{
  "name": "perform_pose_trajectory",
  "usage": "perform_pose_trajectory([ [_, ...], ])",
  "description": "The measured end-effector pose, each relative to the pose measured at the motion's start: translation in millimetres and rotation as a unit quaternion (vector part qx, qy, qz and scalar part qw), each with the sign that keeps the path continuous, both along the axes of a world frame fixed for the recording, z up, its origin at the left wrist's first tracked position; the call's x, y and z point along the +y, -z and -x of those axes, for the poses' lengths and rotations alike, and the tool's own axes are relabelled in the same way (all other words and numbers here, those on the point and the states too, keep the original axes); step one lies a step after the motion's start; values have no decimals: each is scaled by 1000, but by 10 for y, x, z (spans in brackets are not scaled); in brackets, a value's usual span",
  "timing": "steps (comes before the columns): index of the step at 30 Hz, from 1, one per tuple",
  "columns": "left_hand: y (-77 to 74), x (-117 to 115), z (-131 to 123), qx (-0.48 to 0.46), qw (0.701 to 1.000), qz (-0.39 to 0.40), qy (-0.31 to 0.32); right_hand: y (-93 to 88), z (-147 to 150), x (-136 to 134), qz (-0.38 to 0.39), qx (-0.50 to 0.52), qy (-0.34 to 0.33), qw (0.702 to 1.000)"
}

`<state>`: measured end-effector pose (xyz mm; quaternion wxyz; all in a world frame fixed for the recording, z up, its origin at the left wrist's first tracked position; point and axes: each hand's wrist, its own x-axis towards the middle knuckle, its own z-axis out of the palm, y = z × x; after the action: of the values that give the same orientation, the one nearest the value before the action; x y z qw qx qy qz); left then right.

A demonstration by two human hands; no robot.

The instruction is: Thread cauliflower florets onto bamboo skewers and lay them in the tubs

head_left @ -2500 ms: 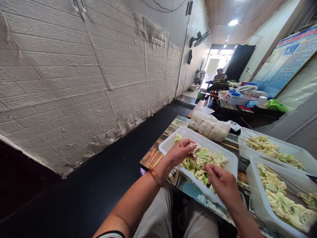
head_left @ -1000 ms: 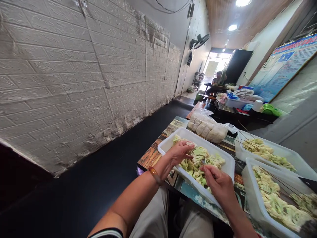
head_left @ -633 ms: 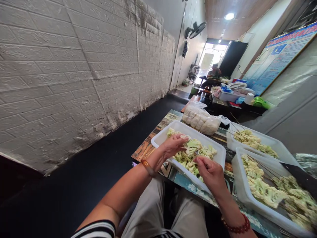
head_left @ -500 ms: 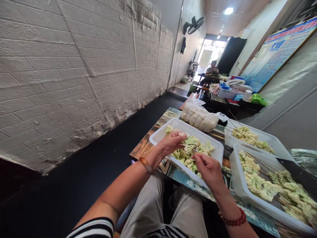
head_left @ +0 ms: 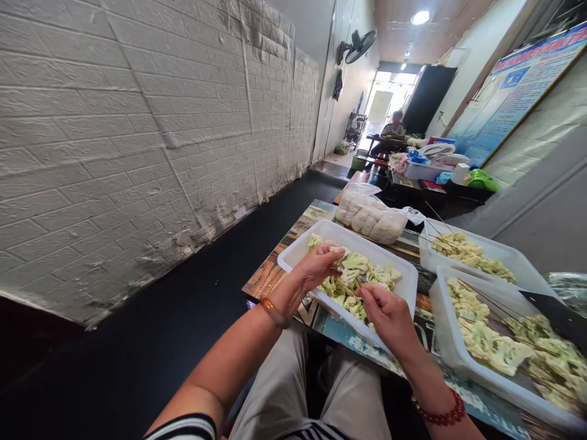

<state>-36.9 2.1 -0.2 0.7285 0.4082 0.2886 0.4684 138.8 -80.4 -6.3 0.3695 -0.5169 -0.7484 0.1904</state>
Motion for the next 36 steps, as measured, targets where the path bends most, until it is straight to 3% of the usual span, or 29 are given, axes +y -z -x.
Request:
perform_pose_trajectory([
  [9,-66,-19,-31,-14,1000,18,-7,-43,48,16,-57,3,12,998],
  [18,-68,-37,-100,-32,999,6,18,-82,129,112,-51,9,48,998],
  [26,-40,-38,-92,-3,1000,2,-7,-47,60,111,-4,36,22,999],
  [32,-21,-21,-95,17,1000,1,-14,9,-86,89,23,47,93,994],
  [36,-42,11,-102,6,998,35,-48,47,-205,107,89,180,110,973],
])
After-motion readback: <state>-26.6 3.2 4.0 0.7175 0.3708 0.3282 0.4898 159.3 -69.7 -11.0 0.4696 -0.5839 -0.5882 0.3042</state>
